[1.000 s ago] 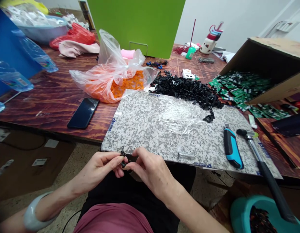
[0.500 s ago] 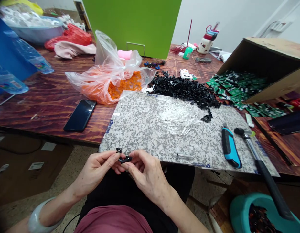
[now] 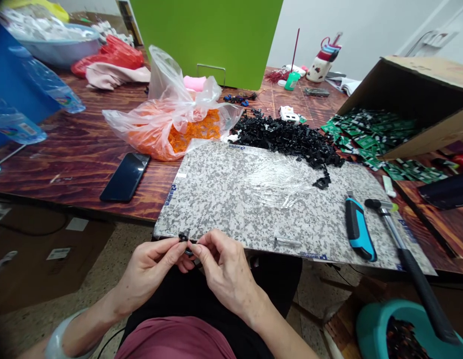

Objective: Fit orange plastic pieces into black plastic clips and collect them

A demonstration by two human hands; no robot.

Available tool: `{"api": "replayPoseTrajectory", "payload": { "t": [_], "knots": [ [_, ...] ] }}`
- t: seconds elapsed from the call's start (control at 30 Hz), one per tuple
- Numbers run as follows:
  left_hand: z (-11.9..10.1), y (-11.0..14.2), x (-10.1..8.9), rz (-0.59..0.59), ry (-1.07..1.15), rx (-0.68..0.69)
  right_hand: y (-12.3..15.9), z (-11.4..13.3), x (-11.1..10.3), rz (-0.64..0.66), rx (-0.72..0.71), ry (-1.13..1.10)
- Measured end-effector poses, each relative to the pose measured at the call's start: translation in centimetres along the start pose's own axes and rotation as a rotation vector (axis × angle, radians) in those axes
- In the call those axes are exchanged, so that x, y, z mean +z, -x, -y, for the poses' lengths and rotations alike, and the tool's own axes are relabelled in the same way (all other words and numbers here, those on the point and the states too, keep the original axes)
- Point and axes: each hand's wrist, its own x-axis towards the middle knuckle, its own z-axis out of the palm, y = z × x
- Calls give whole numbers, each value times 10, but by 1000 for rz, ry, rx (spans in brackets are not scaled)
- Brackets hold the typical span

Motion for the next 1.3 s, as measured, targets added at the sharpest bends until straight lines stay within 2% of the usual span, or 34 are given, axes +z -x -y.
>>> {"api": "replayPoseTrajectory", "payload": {
  "t": [0.2,0.33,0.5,0.77,0.87,1.3],
  "knots": [
    [1,1,4,28,144,-124,-4,-5,-9,76,79,-104],
    [1,-1,7,37,321,-237,-5,-8,-13,23,40,-73],
    [5,-3,6,27,401,-297,-4,-12,-9,-13,9,-75],
    [9,-2,6,-21,414,-282,-2,-15,-5,-39,52,-154],
    [11,-3,6,-12,420,-273,0,-15,-2,-36,61,-215],
    [8,0,5,12,413,-236,1,-18,5,-50,63,-224]
  ]
}}
